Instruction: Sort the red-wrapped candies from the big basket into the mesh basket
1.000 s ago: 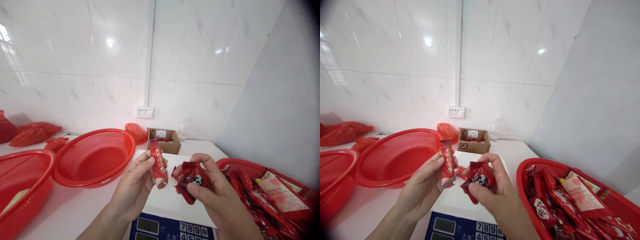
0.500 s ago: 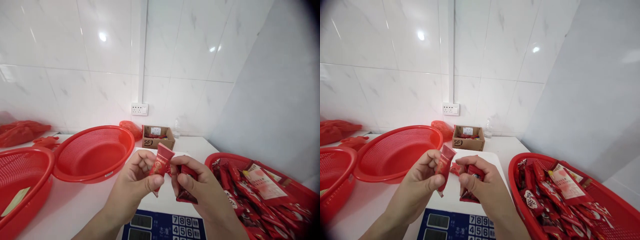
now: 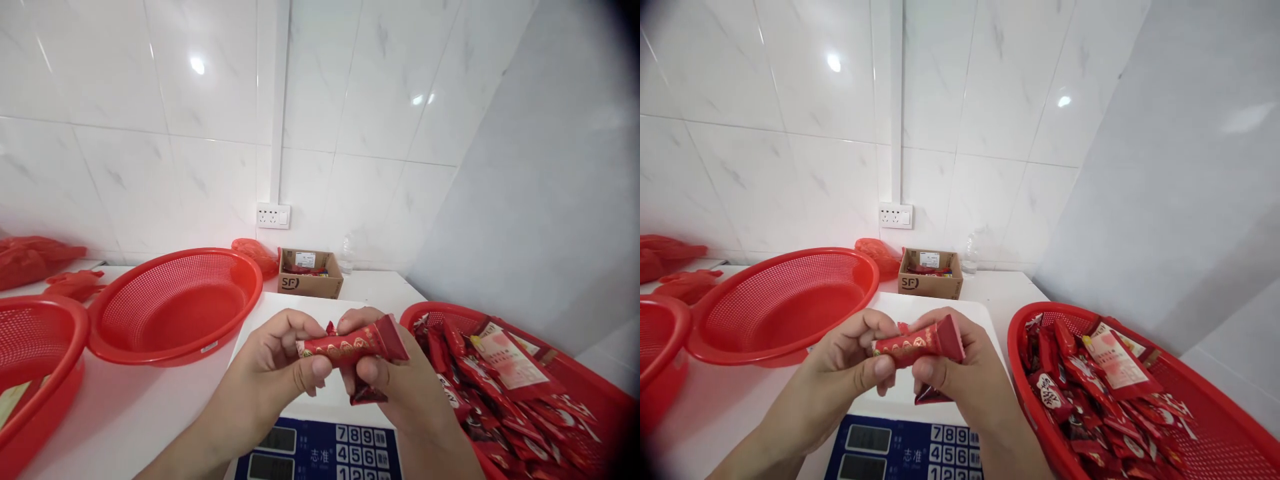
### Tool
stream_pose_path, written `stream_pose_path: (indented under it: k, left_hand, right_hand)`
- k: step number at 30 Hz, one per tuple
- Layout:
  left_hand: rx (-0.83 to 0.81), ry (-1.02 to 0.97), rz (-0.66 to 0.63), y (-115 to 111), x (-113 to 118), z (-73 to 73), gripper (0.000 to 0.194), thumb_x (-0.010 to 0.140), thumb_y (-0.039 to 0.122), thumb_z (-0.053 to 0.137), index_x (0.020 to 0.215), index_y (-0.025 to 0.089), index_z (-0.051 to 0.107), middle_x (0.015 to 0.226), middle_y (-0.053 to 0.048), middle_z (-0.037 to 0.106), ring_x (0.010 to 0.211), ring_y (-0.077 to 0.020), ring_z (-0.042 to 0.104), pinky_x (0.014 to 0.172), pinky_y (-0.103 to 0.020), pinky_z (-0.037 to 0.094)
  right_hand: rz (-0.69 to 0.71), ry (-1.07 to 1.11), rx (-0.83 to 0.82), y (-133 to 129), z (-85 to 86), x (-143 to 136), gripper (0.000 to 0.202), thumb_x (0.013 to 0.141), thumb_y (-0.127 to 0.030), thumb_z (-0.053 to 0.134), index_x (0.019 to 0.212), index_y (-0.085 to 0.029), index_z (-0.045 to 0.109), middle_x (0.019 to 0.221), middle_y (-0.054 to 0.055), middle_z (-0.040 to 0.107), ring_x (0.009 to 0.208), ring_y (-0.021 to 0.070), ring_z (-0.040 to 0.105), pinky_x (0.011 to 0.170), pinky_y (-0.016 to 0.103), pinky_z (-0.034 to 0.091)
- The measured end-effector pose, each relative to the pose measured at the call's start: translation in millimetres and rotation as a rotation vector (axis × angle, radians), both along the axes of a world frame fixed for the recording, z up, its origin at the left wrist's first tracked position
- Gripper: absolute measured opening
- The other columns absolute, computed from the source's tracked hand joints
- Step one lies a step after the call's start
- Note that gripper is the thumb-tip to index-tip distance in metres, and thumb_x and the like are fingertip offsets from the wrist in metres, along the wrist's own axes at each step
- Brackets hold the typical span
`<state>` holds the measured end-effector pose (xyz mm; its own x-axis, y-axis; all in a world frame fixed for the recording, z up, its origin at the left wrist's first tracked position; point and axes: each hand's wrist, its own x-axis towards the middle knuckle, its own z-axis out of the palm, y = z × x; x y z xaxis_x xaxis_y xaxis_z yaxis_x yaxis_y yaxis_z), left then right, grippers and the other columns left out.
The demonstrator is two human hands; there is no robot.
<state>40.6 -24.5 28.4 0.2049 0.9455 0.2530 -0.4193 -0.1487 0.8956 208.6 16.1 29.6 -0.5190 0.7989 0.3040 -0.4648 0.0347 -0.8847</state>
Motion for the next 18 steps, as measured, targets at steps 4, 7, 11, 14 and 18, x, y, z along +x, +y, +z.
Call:
stream_pose_path:
  k: [4,7,11,14,18]
  left_hand:
    - [0.01,-0.028,-0.049,-1,2,-1.4,0.026,0.081,0.037,0.084,0.091,0.021,0.066,0.072,0.005,0.065,0.063,-0.0062,0.058,0.06,-0.016,0.048]
    - [0.073,0.085,0.055,-6,3,-2.2,0.024,0.082,0.033,0.083,0.098,0.025,0.067,0.084,0.002,0.069,0.076,-0.0108,0.061,0.071,-0.021,0.052]
    - [0.305,0.425,0.361,-12,3,-1.1,0.013,0.088,0.022,0.073,0.1,0.028,0.072,0.092,0.0,0.069,0.085,-0.0152,0.061,0.076,-0.026,0.051]
    - [0.479,0.546,0.5,-13,2,1.9,0.015,0.09,0.017,0.069,0.101,0.027,0.072,0.09,0.0,0.07,0.081,-0.0144,0.062,0.074,-0.025,0.051]
    - [0.571,0.628,0.562,-13,2,5.6,0.016,0.09,0.015,0.069,0.102,0.026,0.071,0.091,0.0,0.073,0.08,-0.014,0.066,0.074,-0.023,0.053]
  right_hand:
    - [-0.1,-0.088,-0.014,-7,4.5,-4,0.035,0.063,-0.047,0.094,0.081,-0.022,0.076,0.064,-0.002,0.07,0.053,0.0114,0.064,0.047,0.02,0.05]
    - [-0.207,-0.115,-0.009,-10,6.4,-5,0.038,0.061,-0.051,0.094,0.074,-0.022,0.074,0.068,-0.001,0.07,0.06,0.0145,0.066,0.052,0.025,0.056]
    - [-0.229,-0.091,0.043,-11,6.8,-3,0.04,0.059,-0.052,0.094,0.08,-0.023,0.076,0.071,0.0,0.071,0.057,0.0139,0.064,0.048,0.025,0.054]
    - [-0.279,-0.012,0.047,-12,6.0,-2,0.04,0.058,-0.05,0.095,0.085,-0.025,0.079,0.072,-0.003,0.067,0.049,0.0085,0.056,0.045,0.022,0.05]
    - [-0.303,0.019,0.087,-11,1.8,0,0.025,0.067,-0.045,0.092,0.08,-0.027,0.08,0.067,-0.003,0.065,0.046,0.0085,0.055,0.044,0.022,0.051]
